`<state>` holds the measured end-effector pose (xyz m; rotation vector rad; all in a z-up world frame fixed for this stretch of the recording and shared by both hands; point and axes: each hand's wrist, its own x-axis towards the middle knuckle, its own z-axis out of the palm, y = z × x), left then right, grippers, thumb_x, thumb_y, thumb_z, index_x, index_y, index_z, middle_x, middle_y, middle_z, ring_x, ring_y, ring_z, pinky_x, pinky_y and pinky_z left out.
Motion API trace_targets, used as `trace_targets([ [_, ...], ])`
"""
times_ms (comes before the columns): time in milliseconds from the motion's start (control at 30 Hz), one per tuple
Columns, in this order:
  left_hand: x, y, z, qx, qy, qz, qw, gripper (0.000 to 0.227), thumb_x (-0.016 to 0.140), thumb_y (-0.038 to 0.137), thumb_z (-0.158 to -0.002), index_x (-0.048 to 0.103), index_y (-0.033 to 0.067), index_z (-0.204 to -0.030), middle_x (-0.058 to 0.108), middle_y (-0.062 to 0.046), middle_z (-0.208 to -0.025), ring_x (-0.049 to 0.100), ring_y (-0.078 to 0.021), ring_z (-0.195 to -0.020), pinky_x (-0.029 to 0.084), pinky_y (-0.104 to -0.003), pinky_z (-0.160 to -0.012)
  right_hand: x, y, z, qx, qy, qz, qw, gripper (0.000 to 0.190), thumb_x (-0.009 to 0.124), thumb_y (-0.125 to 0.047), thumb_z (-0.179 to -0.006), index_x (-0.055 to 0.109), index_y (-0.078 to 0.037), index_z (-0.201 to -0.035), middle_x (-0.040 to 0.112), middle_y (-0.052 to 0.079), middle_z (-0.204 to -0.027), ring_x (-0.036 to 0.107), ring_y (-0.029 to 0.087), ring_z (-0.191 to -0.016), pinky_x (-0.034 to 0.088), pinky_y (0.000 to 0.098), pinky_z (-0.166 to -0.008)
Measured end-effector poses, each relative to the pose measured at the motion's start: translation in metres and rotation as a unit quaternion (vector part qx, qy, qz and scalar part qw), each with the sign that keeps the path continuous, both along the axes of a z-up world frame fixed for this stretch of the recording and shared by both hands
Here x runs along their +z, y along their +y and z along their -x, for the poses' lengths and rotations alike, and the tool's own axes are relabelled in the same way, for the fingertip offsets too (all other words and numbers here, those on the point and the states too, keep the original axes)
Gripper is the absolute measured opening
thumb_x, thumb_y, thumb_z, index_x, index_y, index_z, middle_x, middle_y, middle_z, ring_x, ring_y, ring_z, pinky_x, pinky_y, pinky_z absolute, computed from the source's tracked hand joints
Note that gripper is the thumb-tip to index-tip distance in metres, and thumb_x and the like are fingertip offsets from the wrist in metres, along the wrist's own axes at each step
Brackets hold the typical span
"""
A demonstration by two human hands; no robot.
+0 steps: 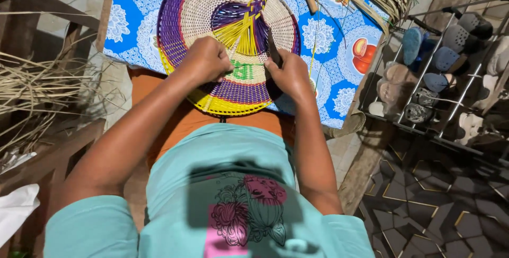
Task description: Weaving a decorative fan using dried plant fibers and a circular frame
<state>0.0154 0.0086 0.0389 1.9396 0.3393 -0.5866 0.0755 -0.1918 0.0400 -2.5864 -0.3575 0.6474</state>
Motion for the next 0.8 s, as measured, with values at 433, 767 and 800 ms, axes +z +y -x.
trace_targets([
  [433, -0.009, 0.059, 0.044, 0.077, -0.132, -0.116, 0.981, 0.010, 0.076, 0.004, -0.072, 0.066, 0.0032, -0.070, 0.059, -0.016, -0.063, 0.059, -0.0329, -0.062, 0.046, -0.039, -0.065, 0.000, 0.000, 0.002, -0.028, 0.012, 0.002, 1.000, 0.024, 0.066, -0.032, -0.074, 0.066, -0.011, -0.085, 0.063, 0.015, -0.070, 0.061, 0.038, -0.080, 0.047, 0.0448, -0.072],
  [767, -0.064, 0.078, 0.049, 0.162, -0.120, -0.180, 0.963, 0.012, 0.070, 0.010, -0.070, 0.063, 0.0124, -0.061, 0.054, -0.006, -0.051, 0.057, -0.0271, -0.054, 0.046, -0.031, -0.053, 0.003, -0.004, 0.005, -0.035, 0.003, -0.037, 0.999, 0.014, 0.065, -0.026, -0.076, 0.066, -0.013, -0.081, 0.062, 0.014, -0.068, 0.062, 0.038, -0.075, 0.047, 0.0432, -0.068],
  [800, -0.068, 0.079, 0.048, 0.168, -0.132, -0.168, 0.962, 0.013, 0.072, 0.010, -0.070, 0.062, 0.0102, -0.061, 0.053, -0.006, -0.050, 0.055, -0.0266, -0.052, 0.046, -0.030, -0.052, 0.004, -0.004, 0.006, -0.032, 0.004, -0.042, 0.999, 0.017, 0.064, -0.026, -0.077, 0.065, -0.011, -0.083, 0.061, 0.017, -0.070, 0.060, 0.040, -0.077, 0.046, 0.0455, -0.068],
])
